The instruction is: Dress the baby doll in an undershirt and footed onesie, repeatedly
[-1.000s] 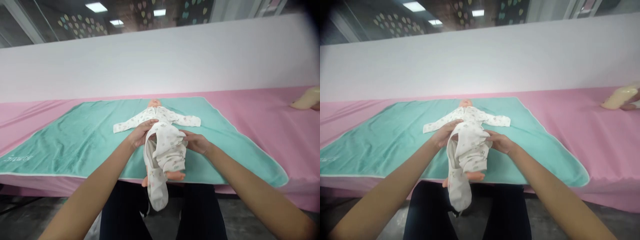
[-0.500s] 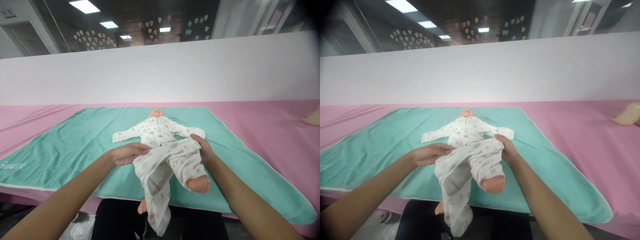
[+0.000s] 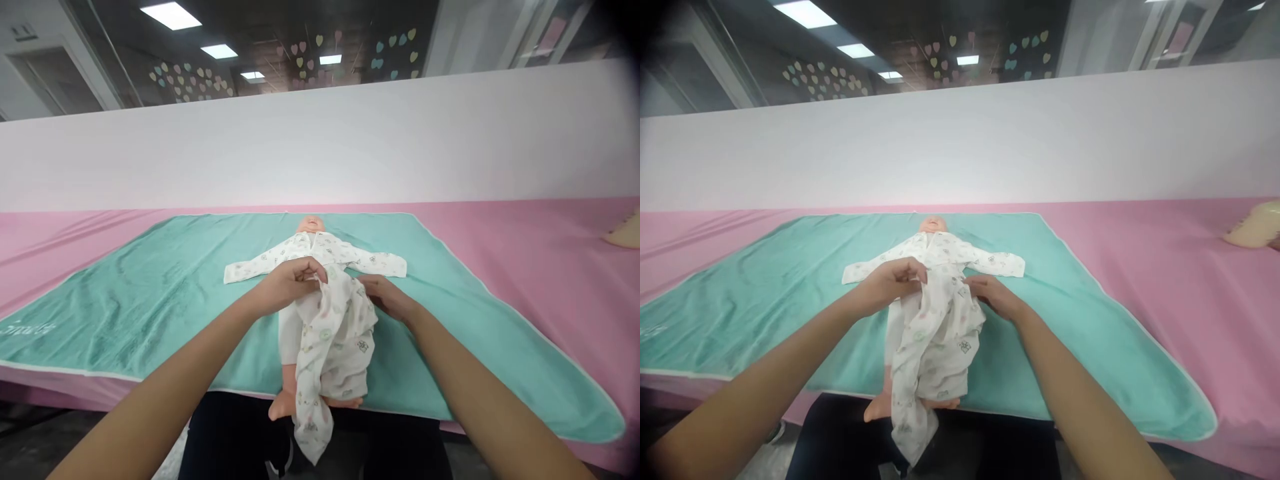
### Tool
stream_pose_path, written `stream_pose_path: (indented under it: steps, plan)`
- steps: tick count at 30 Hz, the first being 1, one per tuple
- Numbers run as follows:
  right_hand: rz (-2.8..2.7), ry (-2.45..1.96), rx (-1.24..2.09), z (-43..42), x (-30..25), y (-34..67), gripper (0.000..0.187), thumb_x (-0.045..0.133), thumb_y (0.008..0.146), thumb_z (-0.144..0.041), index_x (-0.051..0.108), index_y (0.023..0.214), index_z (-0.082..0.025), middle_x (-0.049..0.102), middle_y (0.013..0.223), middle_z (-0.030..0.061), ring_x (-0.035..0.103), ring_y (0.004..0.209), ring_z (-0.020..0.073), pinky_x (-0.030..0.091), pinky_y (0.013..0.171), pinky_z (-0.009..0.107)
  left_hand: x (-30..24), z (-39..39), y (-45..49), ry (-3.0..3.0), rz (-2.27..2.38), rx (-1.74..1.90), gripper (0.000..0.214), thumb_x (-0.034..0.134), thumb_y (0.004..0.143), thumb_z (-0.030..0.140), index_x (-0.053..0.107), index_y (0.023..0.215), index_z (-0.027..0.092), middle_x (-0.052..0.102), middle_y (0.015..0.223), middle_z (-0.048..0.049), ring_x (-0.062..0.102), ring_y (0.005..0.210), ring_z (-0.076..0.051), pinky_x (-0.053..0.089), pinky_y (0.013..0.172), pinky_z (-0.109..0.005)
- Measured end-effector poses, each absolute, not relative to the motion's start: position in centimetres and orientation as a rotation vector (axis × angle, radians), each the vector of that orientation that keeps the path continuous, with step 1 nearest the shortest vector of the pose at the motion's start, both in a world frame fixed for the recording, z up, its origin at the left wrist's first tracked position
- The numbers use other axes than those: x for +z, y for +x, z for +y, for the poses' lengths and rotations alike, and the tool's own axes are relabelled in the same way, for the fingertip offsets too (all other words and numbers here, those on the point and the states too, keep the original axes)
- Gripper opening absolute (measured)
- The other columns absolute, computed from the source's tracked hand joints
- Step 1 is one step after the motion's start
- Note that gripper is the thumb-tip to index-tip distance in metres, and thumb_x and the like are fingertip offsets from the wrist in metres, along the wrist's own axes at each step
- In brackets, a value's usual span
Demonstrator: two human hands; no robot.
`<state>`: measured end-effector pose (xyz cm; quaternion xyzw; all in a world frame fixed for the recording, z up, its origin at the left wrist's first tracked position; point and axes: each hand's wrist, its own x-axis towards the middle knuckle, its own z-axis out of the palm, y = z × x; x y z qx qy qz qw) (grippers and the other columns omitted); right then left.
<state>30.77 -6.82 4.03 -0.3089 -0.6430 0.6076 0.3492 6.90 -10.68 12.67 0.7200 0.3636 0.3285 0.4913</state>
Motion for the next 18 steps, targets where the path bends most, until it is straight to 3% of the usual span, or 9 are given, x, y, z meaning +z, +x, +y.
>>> stream_pose_path:
  steps: [4,9,14,18]
  plan:
    - [-1.673,-0.611,1.519,-7.6,6.8,30.1,0.048,0.053,0.076,-0.059,0.063,0.099,-0.017,0.064,0.09,0.0058,0.058,0.079,0.0173,0.045,0.068,0.029,14.1,-11.2,10.1,2.016,1.154,0.863,0.015,0.045,0.078,0.016,0.059,0.081,0.02,0.056,0.074,0.002,0.047,0.063,-0.011,0.036,0.058,-0.023]
    - [-1.961,-0.752,1.547,-7.6,9.6,28.6,0.025,0.07,0.068,-0.037,0.066,0.08,-0.015,0.065,0.078,0.0025,0.058,0.07,0.0164,0.043,0.06,0.026,15.1,-12.0,9.6,1.868,1.131,0.901,0.023,0.051,0.078,0.021,0.057,0.101,0.022,0.061,0.084,0.0008,0.05,0.061,-0.011,0.036,0.054,-0.022]
    - [-1.409,-0.558,1.69,-7.0,8.2,26.3,0.019,0.066,0.065,-0.023,0.064,0.081,-0.015,0.063,0.07,-0.0003,0.057,0.062,0.0136,0.045,0.06,0.026,12.8,-12.3,5.6,1.63,0.934,0.606,0.025,0.066,0.073,0.031,0.065,0.094,0.017,0.066,0.088,-0.0042,0.06,0.079,-0.02,0.043,0.067,-0.026]
    - [-1.281,-0.501,1.806,-7.8,6.5,24.4,0.02,0.064,0.067,-0.024,0.061,0.086,-0.018,0.056,0.059,-0.005,0.046,0.045,0.0078,0.042,0.05,0.022,9.9,-12.6,5.1,1.299,0.856,0.965,0.032,0.06,0.08,0.036,0.062,0.106,0.017,0.067,0.092,-0.0066,0.061,0.082,-0.018,0.044,0.072,-0.027]
